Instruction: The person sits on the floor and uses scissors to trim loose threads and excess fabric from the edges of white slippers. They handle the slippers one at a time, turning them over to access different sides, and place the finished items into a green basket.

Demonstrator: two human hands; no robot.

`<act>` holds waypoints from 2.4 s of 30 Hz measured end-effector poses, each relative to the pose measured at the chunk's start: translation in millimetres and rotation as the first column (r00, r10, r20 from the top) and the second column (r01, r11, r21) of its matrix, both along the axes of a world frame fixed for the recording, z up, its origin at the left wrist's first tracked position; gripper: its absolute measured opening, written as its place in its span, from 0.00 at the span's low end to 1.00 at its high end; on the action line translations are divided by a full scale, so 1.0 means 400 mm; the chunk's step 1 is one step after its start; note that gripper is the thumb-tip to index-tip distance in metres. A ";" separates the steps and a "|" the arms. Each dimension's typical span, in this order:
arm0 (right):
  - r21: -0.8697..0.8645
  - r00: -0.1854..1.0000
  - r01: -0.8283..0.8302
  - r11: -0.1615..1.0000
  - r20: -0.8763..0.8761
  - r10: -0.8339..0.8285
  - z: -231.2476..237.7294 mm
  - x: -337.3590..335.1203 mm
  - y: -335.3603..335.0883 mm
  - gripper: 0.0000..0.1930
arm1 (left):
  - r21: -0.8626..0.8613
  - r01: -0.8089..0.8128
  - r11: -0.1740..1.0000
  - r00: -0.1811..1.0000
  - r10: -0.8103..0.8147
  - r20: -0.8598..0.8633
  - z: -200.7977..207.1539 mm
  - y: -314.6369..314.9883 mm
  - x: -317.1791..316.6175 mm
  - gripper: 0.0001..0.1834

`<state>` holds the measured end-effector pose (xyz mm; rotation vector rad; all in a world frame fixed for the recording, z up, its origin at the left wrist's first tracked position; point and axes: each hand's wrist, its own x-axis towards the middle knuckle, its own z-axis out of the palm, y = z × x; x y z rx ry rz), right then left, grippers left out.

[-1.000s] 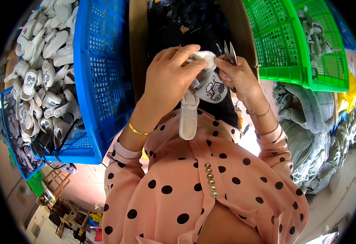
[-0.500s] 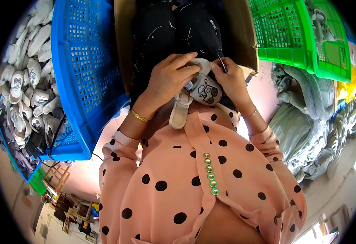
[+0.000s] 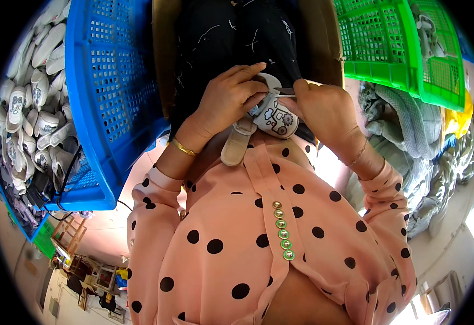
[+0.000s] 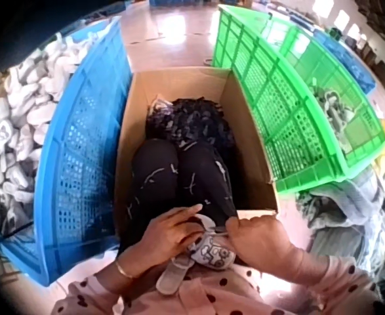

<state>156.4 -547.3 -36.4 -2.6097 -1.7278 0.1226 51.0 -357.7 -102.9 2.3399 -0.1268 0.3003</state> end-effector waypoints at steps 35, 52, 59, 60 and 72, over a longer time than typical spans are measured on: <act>-0.063 0.699 0.351 0.934 -0.646 -0.306 0.018 0.076 0.017 0.20 | -0.821 -0.281 0.497 0.944 -0.013 -0.331 0.035 0.054 0.019 0.08; 0.373 0.315 0.835 0.404 -0.927 0.206 0.056 0.028 0.017 0.06 | -0.050 -0.134 0.990 0.964 0.142 0.224 0.172 0.059 0.010 0.13; 0.387 0.718 0.448 0.806 -0.693 -0.067 0.140 0.155 0.029 0.23 | -0.056 -0.212 0.976 0.772 0.203 0.603 0.262 0.084 0.047 0.14; 0.389 0.651 0.419 0.820 -0.758 0.027 0.152 0.157 0.037 0.24 | -0.096 -0.222 0.970 0.747 0.233 0.623 0.263 0.081 0.052 0.15; 0.394 0.381 0.717 0.575 -0.912 0.150 0.132 0.083 0.069 0.17 | -0.748 -0.289 0.597 0.933 0.352 -0.080 0.234 0.092 0.084 0.31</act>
